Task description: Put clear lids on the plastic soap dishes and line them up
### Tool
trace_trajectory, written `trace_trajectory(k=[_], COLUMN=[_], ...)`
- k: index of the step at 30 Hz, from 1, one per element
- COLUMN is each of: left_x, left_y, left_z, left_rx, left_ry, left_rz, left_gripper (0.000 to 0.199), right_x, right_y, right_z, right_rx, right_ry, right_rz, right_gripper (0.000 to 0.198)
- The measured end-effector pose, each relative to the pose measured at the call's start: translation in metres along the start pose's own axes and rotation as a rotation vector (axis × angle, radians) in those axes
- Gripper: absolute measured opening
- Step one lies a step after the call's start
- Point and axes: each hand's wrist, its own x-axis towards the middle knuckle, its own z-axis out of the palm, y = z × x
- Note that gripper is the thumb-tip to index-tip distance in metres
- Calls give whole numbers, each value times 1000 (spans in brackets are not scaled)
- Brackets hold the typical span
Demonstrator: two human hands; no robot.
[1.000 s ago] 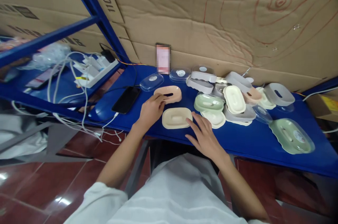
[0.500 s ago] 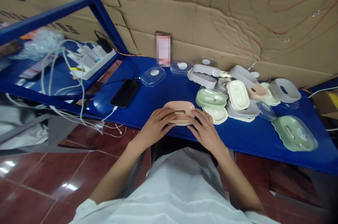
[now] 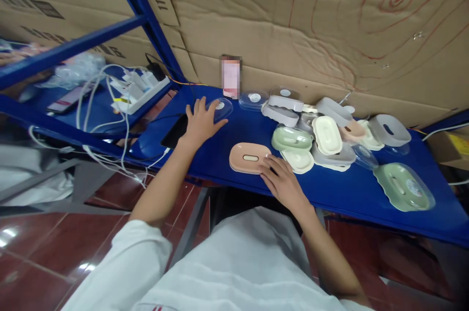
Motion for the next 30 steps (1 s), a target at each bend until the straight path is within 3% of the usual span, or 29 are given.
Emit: trace_trajectory(k=[3, 6, 8, 11, 14, 19, 22, 30], left_x=[23, 14, -7, -50, -91, -122, -123, -122], left_y=[-3, -6, -5, 7, 25, 36, 32, 28], left_z=[5, 4, -1, -9, -9, 6, 14, 26], left_rx=[66, -111, -348, -649, -695, -619, -593, -622], left_ry=[-165, -135, -89, -120, -172, -96, -75, -69], left_rz=[-65, 24, 133, 332, 513, 509, 509, 541], left_gripper=[66, 47, 41, 37, 26, 34, 41, 29], right_x=[-2, -2, -1, 0, 1, 2, 0, -4], right_y=[0, -1, -2, -3, -1, 1, 0, -2], right_z=[-1, -2, -2, -1, 0, -2, -3, -4], right_rx=[14, 40, 58, 80, 95, 108, 67, -44], right_ry=[-13, -16, -29, -18, 1, -89, -68, -7], right_rz=[37, 65, 89, 130, 139, 98, 91, 79], right_gripper=[33, 38, 51, 78, 94, 86, 80, 62])
